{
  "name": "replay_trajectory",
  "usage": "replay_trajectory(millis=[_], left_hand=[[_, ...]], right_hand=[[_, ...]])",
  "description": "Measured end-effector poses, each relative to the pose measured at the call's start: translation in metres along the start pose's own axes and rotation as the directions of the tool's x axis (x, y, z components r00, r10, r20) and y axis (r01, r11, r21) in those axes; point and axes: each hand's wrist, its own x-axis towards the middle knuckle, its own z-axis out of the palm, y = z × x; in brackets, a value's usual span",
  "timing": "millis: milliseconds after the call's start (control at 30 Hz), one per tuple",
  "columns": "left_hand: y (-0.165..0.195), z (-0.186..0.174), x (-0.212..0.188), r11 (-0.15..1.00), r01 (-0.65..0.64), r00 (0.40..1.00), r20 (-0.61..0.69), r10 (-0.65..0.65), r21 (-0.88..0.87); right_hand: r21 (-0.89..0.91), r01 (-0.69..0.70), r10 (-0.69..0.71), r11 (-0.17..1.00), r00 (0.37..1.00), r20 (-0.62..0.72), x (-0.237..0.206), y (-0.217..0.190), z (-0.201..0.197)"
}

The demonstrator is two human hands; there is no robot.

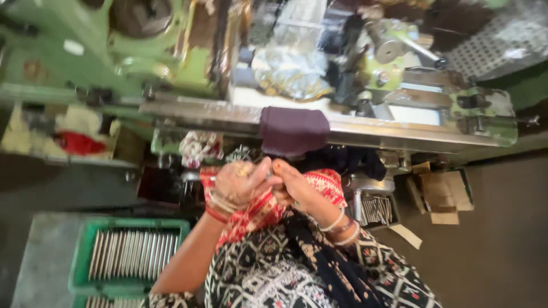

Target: The person operates a metal lathe, repeatedly inserting a metal rod into the chuck, turning the machine on to machine the rod, and then removing the finished rod. They place the finished rods into a green plastic bin and wipe them with a cloth.

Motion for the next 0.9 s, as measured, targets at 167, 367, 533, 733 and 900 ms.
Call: replay_trajectory(millis=[167,367,533,733,900], left_hand=[[0.006,0.036,0.029,0.998,0.059,0.958,0.281,-0.058,0.004],[0.020,0.051,0.070,0.882,-0.296,0.884,0.246,0.399,-0.367],[0.007,0.058,0.152,0.818,-0.531,0.814,0.138,0.565,-0.221],[-0.084,0.113,0.304,0.955,0.019,0.966,-0.240,-0.094,-0.296],[-0.157,0.220,0.354,-0.373,0.512,0.247,0.548,-0.799,-0.774]], right_hand=[[0.053,-0.183,0.179,0.982,0.981,0.079,-0.005,0.003,-0.048],[-0.134,-0.386,0.405,0.913,0.814,0.416,-0.020,0.014,-0.112],[0.347,0.100,-0.032,0.933,0.980,-0.196,-0.006,-0.056,-0.134],[-0.835,0.538,-0.863,0.118,0.472,0.182,-0.074,-0.218,-0.205],[-0.898,0.434,-0.998,0.070,0.030,-0.063,-0.076,-0.336,-0.250]])
